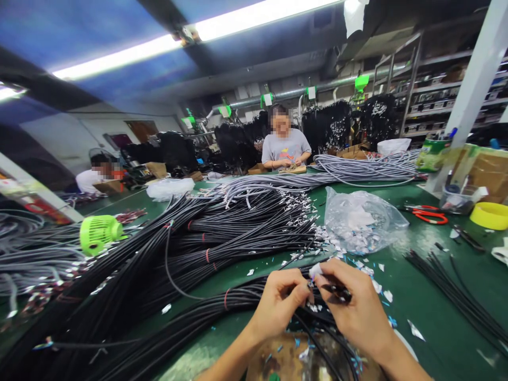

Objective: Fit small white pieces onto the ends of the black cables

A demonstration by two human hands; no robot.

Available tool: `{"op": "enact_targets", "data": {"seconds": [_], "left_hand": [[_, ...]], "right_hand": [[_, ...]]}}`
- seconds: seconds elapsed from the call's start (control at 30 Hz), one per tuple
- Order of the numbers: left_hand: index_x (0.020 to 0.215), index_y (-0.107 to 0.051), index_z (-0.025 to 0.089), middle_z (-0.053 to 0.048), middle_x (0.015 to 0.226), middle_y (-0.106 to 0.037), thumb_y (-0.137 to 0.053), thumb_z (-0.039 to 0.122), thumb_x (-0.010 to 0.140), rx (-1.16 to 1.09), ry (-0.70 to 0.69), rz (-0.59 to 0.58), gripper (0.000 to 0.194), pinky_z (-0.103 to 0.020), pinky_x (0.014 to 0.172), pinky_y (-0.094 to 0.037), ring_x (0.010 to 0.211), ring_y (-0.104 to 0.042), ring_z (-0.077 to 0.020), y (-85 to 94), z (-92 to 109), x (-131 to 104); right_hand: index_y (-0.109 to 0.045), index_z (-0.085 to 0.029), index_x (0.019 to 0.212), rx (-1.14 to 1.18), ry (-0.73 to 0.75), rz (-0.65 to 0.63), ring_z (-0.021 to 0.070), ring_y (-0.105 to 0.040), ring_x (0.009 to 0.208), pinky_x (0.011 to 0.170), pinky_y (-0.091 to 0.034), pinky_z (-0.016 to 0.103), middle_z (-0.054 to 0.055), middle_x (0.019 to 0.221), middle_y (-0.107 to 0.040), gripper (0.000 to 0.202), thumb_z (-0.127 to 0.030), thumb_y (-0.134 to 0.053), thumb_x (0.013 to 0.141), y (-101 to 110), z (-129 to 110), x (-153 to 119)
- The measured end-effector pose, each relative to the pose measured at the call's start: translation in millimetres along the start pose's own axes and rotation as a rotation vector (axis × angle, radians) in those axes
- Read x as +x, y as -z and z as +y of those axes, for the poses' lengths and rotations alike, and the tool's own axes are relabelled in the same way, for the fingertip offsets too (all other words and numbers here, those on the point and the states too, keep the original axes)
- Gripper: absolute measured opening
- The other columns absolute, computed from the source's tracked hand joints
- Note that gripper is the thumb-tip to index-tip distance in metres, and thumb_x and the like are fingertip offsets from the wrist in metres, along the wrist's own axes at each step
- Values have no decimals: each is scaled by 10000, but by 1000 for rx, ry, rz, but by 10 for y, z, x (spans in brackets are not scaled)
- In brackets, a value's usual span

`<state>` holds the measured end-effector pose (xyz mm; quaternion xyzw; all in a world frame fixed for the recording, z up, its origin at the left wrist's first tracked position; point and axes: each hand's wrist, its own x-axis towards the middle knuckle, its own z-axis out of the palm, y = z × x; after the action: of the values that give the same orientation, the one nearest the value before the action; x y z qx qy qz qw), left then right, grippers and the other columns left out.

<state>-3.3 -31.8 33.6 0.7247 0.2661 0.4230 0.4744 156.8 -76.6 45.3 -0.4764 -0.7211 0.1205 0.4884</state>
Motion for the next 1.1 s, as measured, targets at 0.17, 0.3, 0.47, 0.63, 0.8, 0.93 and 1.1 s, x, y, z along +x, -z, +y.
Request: {"op": "enact_targets", "data": {"seconds": [0.17,0.3,0.47,0.63,0.8,0.93,1.1], "left_hand": [[643,-725,106,-59,590,-613,-657,287,787,99,-112,121,241,-245,568,-361,578,-502,-139,11,78,9],[666,-740,121,-60,596,-621,-671,271,771,131,-121,152,195,-250,564,-369,575,-512,-145,10,79,7],[638,-726,118,-39,557,-582,-668,273,756,128,-93,144,203,-234,521,-339,527,-466,-123,2,95,2],[630,-683,112,-32,564,-568,-619,381,791,71,2,99,320,-223,503,-316,518,-444,-113,2,84,-16],[536,-550,130,-17,537,-495,-431,541,877,5,-11,16,547,-232,547,-330,531,-429,-112,17,59,-3],[504,-424,156,16,511,-380,-353,591,887,-43,12,-56,584,-233,515,-286,497,-344,-93,33,54,20],[503,-360,174,37,480,-324,-340,641,864,-92,61,-125,591,-237,487,-248,466,-285,-80,48,31,31]], "right_hand": [[-642,-234,929,14,53,137,128,-681,671,608,-532,181,-2,788,-716,128,-173,-585,833,26,-22,-7],[-683,-260,916,26,122,229,143,-709,639,599,-558,178,-5,785,-754,179,-146,-623,791,56,-66,-17],[-700,-264,913,15,114,237,170,-713,649,595,-572,212,9,797,-757,184,-156,-635,780,67,-65,-25],[-693,-261,910,18,97,232,166,-700,645,587,-560,215,8,804,-741,155,-183,-645,784,35,-32,-23],[-654,-254,977,-38,139,252,147,-691,695,649,-547,207,6,838,-722,222,-128,-627,797,-37,-3,-49],[-651,-235,987,-54,170,265,136,-685,697,678,-543,206,13,824,-718,241,-103,-630,786,-76,-13,-69],[-655,-211,1000,189,-36,156,133,-679,653,582,-557,202,42,853,-730,187,-183,-598,825,-93,-21,-67]]}}
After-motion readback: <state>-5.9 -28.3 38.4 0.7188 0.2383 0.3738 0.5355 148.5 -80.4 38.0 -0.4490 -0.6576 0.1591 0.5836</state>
